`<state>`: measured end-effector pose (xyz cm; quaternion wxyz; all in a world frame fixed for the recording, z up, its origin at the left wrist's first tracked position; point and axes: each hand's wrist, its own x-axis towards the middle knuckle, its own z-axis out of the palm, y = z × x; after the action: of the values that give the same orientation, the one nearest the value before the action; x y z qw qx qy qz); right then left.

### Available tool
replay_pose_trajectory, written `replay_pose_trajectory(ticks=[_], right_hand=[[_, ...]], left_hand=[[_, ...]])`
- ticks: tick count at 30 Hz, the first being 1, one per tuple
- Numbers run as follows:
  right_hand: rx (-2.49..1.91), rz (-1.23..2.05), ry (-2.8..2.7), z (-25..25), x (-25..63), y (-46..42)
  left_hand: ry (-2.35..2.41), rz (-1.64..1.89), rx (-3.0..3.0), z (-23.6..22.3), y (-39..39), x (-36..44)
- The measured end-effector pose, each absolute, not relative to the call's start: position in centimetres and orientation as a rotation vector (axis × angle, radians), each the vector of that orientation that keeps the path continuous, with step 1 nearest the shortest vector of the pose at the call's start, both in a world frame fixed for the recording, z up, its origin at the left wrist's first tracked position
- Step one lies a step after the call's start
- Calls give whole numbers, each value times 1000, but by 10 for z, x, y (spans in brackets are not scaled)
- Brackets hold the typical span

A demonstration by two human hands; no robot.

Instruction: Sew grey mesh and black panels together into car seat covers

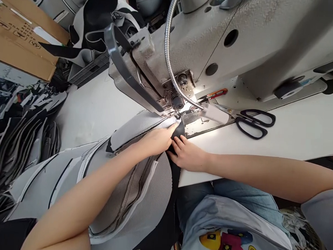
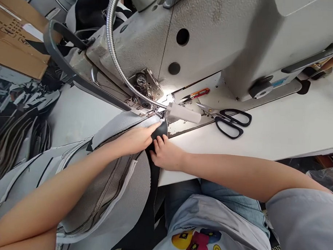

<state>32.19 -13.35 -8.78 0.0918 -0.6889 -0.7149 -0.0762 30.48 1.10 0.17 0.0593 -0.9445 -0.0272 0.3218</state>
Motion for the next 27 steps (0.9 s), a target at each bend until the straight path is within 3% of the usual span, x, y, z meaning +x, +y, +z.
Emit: replay_pose_trajectory(ticks=[11, 20, 27], right_hand=[[-2003, -282, -2055, -96, 318, -146], [-2006, -249, -1993, -91, 310, -142], [-1986, -201, -1963, -91, 303, -141]], left_hand=[[-74, 1135, -2827, 8, 10, 322], [-117, 807, -2654, -4, -6, 302], [-112, 1135, -2739, 7, 2, 316]])
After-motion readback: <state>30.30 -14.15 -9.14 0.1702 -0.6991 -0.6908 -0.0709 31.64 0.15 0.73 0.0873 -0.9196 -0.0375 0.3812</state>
